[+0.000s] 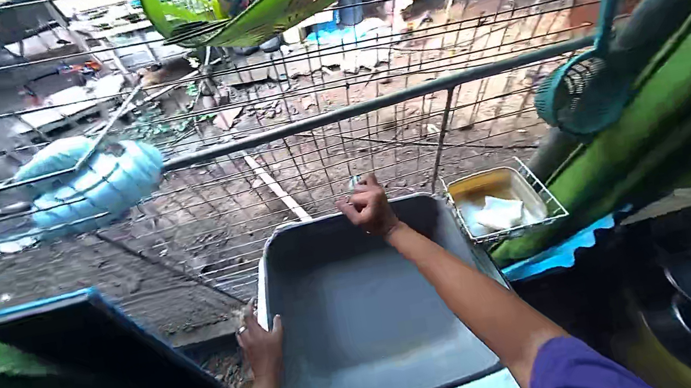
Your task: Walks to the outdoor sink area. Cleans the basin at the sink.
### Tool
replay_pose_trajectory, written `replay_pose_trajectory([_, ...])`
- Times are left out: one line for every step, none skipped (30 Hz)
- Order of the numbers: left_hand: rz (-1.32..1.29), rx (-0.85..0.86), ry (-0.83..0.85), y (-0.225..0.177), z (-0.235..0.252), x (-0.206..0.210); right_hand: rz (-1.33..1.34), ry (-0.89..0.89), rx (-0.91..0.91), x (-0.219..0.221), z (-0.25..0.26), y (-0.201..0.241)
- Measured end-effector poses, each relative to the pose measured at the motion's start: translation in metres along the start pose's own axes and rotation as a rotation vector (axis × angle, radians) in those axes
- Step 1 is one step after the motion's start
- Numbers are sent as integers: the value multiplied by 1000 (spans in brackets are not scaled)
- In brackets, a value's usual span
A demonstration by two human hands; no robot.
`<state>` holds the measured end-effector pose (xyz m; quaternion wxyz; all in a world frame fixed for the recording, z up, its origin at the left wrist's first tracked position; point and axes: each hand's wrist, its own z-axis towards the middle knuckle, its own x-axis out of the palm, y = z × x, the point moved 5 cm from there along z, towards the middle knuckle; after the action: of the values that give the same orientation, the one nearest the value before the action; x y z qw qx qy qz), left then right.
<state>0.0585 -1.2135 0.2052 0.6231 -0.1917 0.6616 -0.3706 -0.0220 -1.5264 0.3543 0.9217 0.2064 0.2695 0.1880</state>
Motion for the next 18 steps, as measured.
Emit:
replay_pose_trajectory([-67, 103, 0, -18, 2, 4, 16, 32, -9, -2, 1, 0])
replay_pose_trajectory([-149, 158, 87, -36, 5, 16, 24, 70, -9, -3, 3, 0])
replay_pose_trajectory([-253, 135, 257, -52, 7, 36, 27, 114, -1, -4, 5, 0])
replay_pose_trajectory([-398, 11, 478, -68, 6, 62, 32, 153, 9, -6, 6, 1])
replay_pose_trajectory([-571, -185, 689, -85, 4, 89, 47, 186, 32, -9, 8, 1])
replay_pose_trajectory([-717, -371, 803, -99, 2, 115, 75, 219, 85, -16, 10, 1])
replay_pose_trajectory([-822, -496, 835, -112, 2, 138, 114, 231, 145, -24, 10, -3])
replay_pose_trajectory([-891, -561, 813, -123, 6, 159, 141, 205, 208, -36, 9, -12])
replay_pose_trajectory([-931, -582, 771, -135, 11, 177, 126, 153, 294, -56, 6, -25])
replay_pose_trajectory([-952, -576, 733, -147, 14, 193, 58, 111, 433, -81, 1, -43])
replay_pose_trajectory([-974, -574, 718, -159, 17, 207, -75, 101, 612, -109, -7, -69])
replay_pose_trajectory([-1006, -584, 711, -172, 19, 216, -220, 162, 833, -136, -18, -97])
replay_pose_trajectory([-1049, -591, 710, -183, 20, 221, -341, 271, 1037, -159, -35, -128])
replay_pose_trajectory([-1106, -585, 718, -192, 21, 223, -429, 393, 1187, -175, -57, -158])
replay_pose_trajectory([-1157, -568, 721, -197, 22, 223, -492, 542, 1294, -184, -82, -184])
replay_pose_trajectory([-1169, -545, 700, -196, 25, 224, -538, 710, 1357, -187, -106, -200])
replay_pose_trajectory([-1132, -524, 669, -194, 28, 224, -580, 900, 1366, -183, -126, -211])
replay_pose_trajectory([-1019, -501, 628, -190, 32, 221, -615, 1066, 1334, -178, -141, -217])
